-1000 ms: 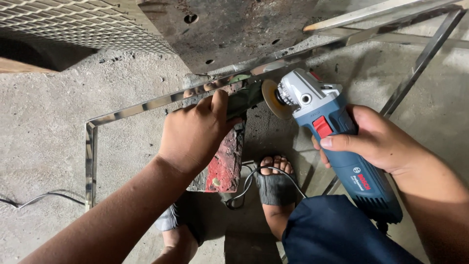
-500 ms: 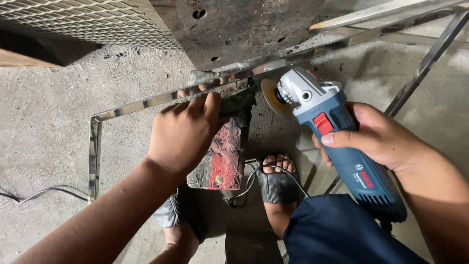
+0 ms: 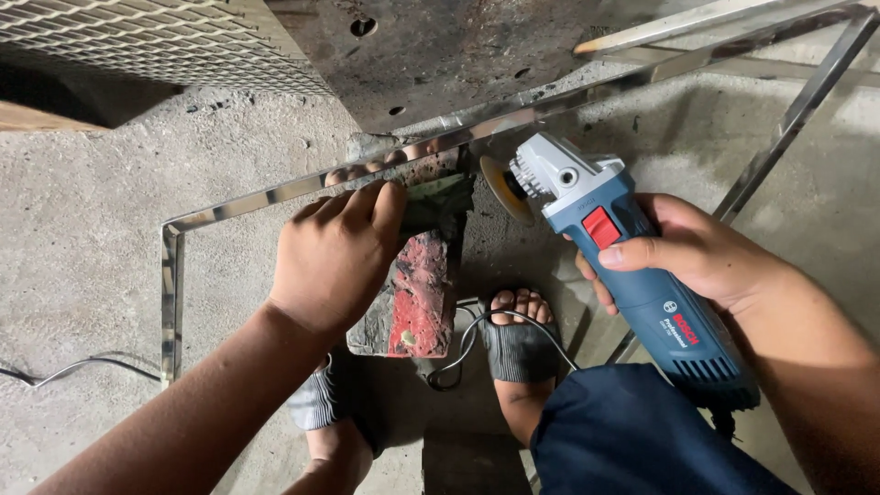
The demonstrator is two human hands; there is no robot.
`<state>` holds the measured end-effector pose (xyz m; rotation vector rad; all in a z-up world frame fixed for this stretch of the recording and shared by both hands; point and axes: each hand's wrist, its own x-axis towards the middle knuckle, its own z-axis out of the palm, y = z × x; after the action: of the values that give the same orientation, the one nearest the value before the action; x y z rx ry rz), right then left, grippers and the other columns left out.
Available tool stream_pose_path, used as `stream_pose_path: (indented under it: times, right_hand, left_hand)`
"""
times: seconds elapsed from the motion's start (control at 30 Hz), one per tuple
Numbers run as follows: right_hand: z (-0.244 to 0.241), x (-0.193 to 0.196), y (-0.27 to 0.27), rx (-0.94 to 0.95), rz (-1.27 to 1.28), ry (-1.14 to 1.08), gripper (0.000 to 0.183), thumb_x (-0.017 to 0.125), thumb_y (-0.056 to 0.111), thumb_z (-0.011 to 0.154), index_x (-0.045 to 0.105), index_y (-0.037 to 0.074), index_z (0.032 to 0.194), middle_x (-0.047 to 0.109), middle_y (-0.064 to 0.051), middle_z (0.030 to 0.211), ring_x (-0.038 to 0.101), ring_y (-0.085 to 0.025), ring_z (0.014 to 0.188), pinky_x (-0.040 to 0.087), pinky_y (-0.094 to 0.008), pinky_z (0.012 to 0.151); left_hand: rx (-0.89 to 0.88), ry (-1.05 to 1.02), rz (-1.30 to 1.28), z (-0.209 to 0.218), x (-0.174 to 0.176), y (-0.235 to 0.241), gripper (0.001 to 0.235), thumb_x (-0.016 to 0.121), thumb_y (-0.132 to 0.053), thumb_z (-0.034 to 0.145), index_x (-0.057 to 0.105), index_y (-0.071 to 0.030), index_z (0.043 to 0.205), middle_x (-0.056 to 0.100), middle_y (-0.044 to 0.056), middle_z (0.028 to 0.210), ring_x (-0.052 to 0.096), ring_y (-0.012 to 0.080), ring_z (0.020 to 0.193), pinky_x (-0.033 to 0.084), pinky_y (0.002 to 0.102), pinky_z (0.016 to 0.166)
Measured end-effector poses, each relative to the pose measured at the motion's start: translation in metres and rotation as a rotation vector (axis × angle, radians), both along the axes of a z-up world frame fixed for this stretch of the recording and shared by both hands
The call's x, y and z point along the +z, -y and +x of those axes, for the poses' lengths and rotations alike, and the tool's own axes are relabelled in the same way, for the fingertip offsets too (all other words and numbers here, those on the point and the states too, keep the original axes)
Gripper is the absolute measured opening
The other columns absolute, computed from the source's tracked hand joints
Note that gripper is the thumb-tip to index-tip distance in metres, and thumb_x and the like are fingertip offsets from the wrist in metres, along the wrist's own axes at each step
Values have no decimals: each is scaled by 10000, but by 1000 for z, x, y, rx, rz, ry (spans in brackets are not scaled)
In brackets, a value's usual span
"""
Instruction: Grinding the welded joints of a metal frame using a handheld angle grinder to create a smooth finish.
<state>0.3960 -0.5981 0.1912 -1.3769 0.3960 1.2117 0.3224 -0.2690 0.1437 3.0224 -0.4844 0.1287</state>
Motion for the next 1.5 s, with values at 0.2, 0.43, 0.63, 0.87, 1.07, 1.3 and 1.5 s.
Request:
stream_pose_path:
  times: [0.2, 0.43, 0.63, 0.87, 1.07, 1.3, 1.5]
  right_hand:
    - [-2, -4, 1, -2, 108, -19, 440, 742, 149, 741, 648, -95, 1095, 704, -270, 788, 680, -382, 571, 579, -476, 517]
    - [0, -6, 4, 45, 106, 0, 454, 740, 170, 739, 645, -75, 1110, 715, -258, 766, 693, -371, 560, 596, -470, 515]
    - [-1, -5, 3, 26, 121, 5, 450, 740, 163, 751, 644, -83, 1115, 704, -258, 757, 683, -365, 559, 581, -457, 513]
    - [0, -5, 2, 7, 122, -10, 475, 734, 158, 742, 639, -86, 1138, 702, -269, 792, 687, -386, 581, 586, -481, 530]
    - [1, -4, 1, -3, 113, -12, 479, 733, 145, 738, 640, -92, 1145, 698, -271, 805, 684, -391, 586, 588, -490, 546]
    - [2, -2, -2, -3, 132, -8, 516, 737, 153, 733, 635, -79, 1182, 696, -260, 805, 679, -378, 581, 590, -484, 538]
    - [2, -5, 2, -5, 105, 0, 498, 725, 157, 740, 644, -87, 1167, 696, -268, 819, 678, -395, 585, 587, -498, 539]
  left_hand:
    - [-5, 31, 20, 2, 2, 5, 212, 718, -92, 945, 551, -216, 904, 557, -58, 686, 544, 113, 548, 372, 287, 391]
    - [-21, 27, 0, 5, 1, 6, 205, 710, -55, 939, 565, -199, 926, 578, -43, 702, 555, 113, 549, 407, 286, 398]
    - [1, -11, -5, 6, 1, 7, 204, 732, -187, 1007, 553, -203, 911, 574, -56, 674, 548, 91, 537, 404, 284, 377]
    - [14, -43, -4, 6, 1, 9, 236, 767, -271, 988, 555, -184, 933, 577, -68, 668, 529, 80, 515, 375, 285, 341]
    - [27, -66, 5, 7, -1, 10, 274, 784, -338, 948, 571, -168, 972, 626, -54, 703, 587, 114, 528, 426, 313, 338]
    - [42, -52, 33, 10, 2, 8, 470, 804, -512, 923, 617, -127, 1119, 679, -37, 784, 660, 153, 565, 463, 322, 361]
    - [37, -61, 29, 12, 2, 11, 399, 768, -494, 957, 602, -144, 1054, 692, -38, 810, 634, 148, 546, 436, 319, 325]
